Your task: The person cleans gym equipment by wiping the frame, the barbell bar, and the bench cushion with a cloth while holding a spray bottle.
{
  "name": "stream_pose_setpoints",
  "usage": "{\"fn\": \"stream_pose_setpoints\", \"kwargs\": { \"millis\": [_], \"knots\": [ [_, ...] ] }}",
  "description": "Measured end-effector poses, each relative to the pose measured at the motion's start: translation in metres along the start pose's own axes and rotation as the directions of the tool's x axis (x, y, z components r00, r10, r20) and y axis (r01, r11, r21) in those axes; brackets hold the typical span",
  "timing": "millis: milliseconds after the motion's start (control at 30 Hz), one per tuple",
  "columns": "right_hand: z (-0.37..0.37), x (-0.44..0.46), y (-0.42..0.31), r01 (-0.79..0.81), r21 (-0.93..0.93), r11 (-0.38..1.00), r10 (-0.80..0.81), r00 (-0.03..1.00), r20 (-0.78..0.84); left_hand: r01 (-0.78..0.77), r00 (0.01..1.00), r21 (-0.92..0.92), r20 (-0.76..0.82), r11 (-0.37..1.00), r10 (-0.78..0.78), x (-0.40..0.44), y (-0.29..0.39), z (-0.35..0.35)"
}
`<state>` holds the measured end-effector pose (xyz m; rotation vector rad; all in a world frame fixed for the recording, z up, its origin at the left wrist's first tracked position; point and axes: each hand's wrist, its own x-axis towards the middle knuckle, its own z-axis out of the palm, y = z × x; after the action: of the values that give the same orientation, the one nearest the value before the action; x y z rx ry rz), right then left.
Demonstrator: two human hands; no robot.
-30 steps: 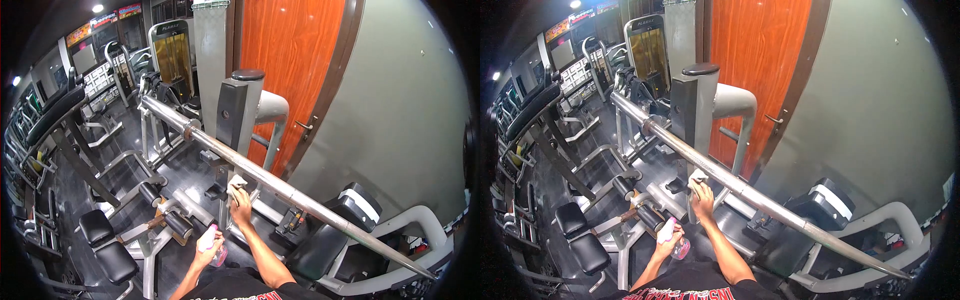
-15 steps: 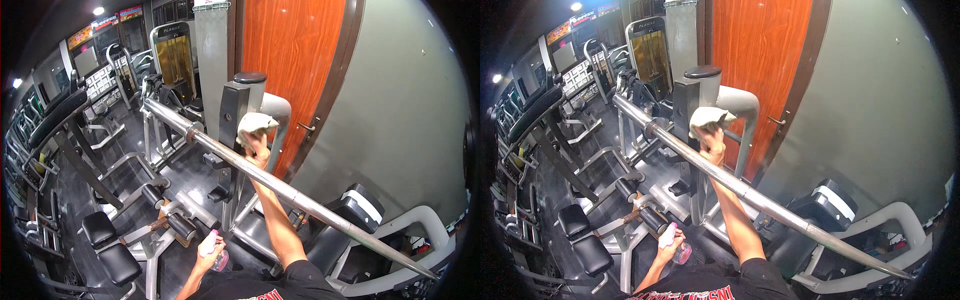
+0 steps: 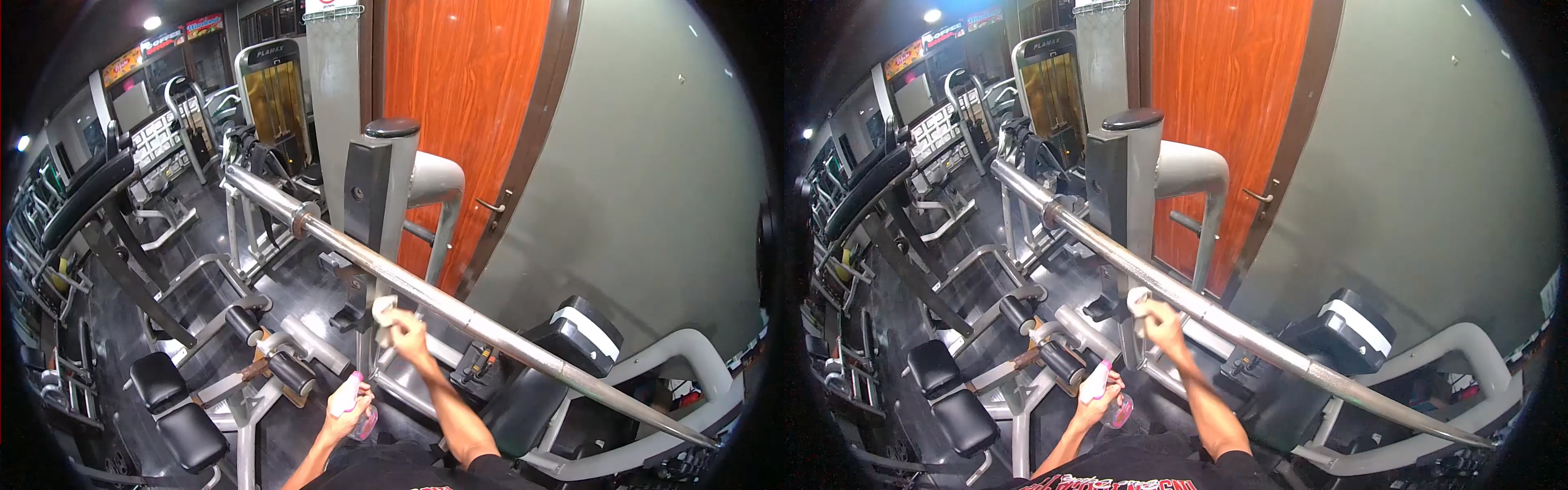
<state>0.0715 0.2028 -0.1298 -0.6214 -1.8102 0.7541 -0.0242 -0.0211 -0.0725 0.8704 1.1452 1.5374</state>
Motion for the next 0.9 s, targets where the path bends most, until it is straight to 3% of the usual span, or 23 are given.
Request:
{"fn": "stream_pose_setpoints", "kwargs": {
  "millis": [33, 67, 100, 133, 167, 200, 267, 300, 333, 400, 500, 533, 567, 600, 667, 733, 867, 900],
  "knots": [
    [-0.017, 0.019, -0.028, -0.187, 0.016, 0.982, 0.187, 0.981, -0.052, -0.007, 1.0, 0.006, -0.001, 1.0, 0.007, -0.002, -0.001, 0.0],
    [-0.024, 0.033, -0.012, -0.271, 0.084, 0.959, 0.281, 0.949, -0.143, -0.005, 1.0, 0.005, -0.002, 1.0, 0.005, -0.003, -0.002, -0.001],
    [-0.019, 0.053, 0.06, -0.173, 0.474, 0.863, 0.25, 0.963, -0.103, -0.002, 1.0, 0.005, -0.014, 1.0, 0.002, -0.005, -0.003, -0.002],
    [-0.043, 0.089, -0.056, 0.011, 0.449, 0.894, 0.157, 0.929, -0.334, -0.001, 1.0, 0.003, -0.029, 1.0, 0.002, -0.006, -0.005, -0.003],
    [-0.048, 0.114, -0.057, 0.148, 0.251, 0.957, -0.029, 0.905, -0.424, -0.002, 0.999, 0.0, -0.036, 1.0, 0.002, -0.007, -0.007, -0.004],
    [-0.057, 0.134, -0.072, 0.151, 0.177, 0.973, -0.069, 0.913, -0.402, 0.011, 0.999, 0.011, -0.031, 1.0, -0.011, -0.008, -0.008, -0.006],
    [-0.043, 0.168, -0.12, 0.15, 0.384, 0.911, 0.042, 0.893, -0.448, 0.027, 0.999, 0.026, -0.034, 0.999, -0.026, -0.007, -0.008, -0.006],
    [-0.038, 0.184, -0.118, 0.333, 0.093, 0.938, -0.272, 0.878, -0.394, 0.022, 0.999, 0.026, -0.044, 0.999, -0.02, -0.006, -0.006, -0.005],
    [-0.032, 0.194, -0.113, 0.515, -0.183, 0.838, -0.546, 0.8, -0.248, 0.016, 0.998, 0.027, -0.054, 1.0, -0.014, -0.006, -0.004, -0.005],
    [-0.016, 0.186, -0.106, 0.439, -0.257, 0.861, -0.505, 0.8, -0.323, 0.017, 0.998, 0.025, -0.062, 1.0, -0.016, -0.007, -0.004, -0.008],
    [-0.003, 0.141, -0.073, 0.448, -0.288, 0.846, -0.519, 0.818, -0.251, -0.003, 0.998, 0.066, -0.064, 0.998, 0.007, 0.0, -0.004, -0.014],
    [0.026, 0.106, -0.041, 0.114, -0.023, 0.993, -0.113, 0.903, -0.414, -0.005, 0.998, 0.067, -0.063, 0.998, 0.009, 0.0, -0.003, -0.016],
    [0.012, 0.088, -0.045, 0.236, -0.242, 0.941, -0.286, 0.937, -0.201, -0.011, 0.998, 0.029, -0.055, 1.0, 0.012, 0.003, -0.003, -0.016],
    [0.021, 0.055, -0.025, 0.254, -0.183, 0.95, -0.273, 0.958, -0.087, -0.013, 0.999, -0.011, -0.051, 1.0, 0.012, 0.005, -0.003, -0.016],
    [0.024, 0.019, -0.032, 0.174, -0.188, 0.967, -0.189, 0.98, -0.066, -0.007, 0.999, -0.01, -0.051, 1.0, 0.006, 0.009, -0.004, -0.013],
    [0.018, -0.006, -0.032, 0.017, -0.05, 0.999, -0.016, 1.0, 0.008, 0.002, 0.999, -0.001, -0.042, 1.0, -0.002, 0.012, -0.003, -0.011],
    [-0.004, -0.009, -0.001, -0.4, 0.126, 0.908, 0.401, 0.916, 0.016, -0.049, 0.998, 0.046, -0.042, 0.998, 0.051, 0.014, -0.005, -0.006],
    [-0.012, 0.002, 0.012, -0.389, -0.001, 0.921, 0.384, 0.908, -0.166, -0.074, 0.996, 0.034, -0.05, 0.997, 0.076, 0.014, -0.005, -0.005]
  ]
}}
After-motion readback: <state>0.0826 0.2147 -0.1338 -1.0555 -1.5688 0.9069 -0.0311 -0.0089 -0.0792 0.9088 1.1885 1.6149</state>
